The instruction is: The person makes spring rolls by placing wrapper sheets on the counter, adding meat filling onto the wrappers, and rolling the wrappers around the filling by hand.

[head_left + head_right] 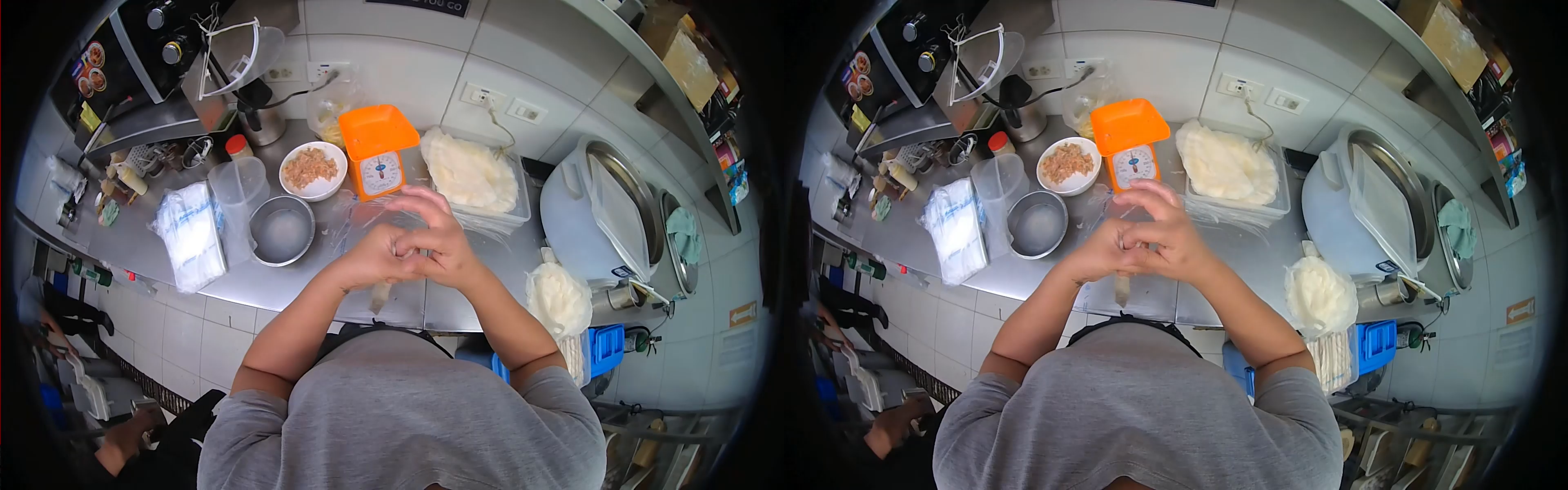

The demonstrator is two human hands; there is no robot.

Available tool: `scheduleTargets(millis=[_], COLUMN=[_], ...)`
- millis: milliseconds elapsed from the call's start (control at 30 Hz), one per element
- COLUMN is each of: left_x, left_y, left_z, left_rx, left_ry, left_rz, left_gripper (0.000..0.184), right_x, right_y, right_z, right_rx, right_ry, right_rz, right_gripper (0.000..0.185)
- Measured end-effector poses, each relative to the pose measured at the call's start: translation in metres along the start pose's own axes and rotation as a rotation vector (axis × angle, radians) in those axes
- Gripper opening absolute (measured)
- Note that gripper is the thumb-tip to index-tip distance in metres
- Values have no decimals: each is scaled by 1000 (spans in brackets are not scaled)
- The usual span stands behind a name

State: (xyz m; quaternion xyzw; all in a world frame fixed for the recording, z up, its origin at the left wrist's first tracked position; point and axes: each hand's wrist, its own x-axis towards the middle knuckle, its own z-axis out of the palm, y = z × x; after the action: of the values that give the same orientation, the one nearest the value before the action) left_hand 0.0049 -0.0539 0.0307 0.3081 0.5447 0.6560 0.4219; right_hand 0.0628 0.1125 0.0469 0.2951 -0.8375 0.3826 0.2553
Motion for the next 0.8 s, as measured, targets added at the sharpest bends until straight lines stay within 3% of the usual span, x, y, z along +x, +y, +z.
scheduleTargets(millis=[33, 133, 233, 433, 533, 633, 733, 800], left_x=[0, -6, -5, 6, 11, 12, 2, 5], left_y=[0, 8, 11, -9, -15, -14, 12, 10], left_z=[-1, 0, 5, 3, 6, 13, 13, 7], left_rx=[-21, 11, 19, 9, 45, 123, 86, 90], left_ry=[4, 41, 40, -66, -53, -25, -66, 87], left_rz=[-17, 46, 117, 150, 173, 208, 9, 23], left_gripper=[26, 26, 25, 19, 13, 14, 23, 29], right_x=[-1, -17, -25, -10, 0, 1, -17, -43], right_y=[-2, -12, -13, -18, -19, -25, -17, 1], right_z=[0, 11, 16, -8, -18, -27, -27, -27], right_rx=[-21, 303, 144, -8, -114, -192, 3, 316], right_ry=[16, 389, 354, 111, -100, -229, 76, 26], right_rz=[5, 171, 120, -6, -63, -57, 62, 621], right_gripper=[34, 40, 46, 38, 45, 38, 45, 49])
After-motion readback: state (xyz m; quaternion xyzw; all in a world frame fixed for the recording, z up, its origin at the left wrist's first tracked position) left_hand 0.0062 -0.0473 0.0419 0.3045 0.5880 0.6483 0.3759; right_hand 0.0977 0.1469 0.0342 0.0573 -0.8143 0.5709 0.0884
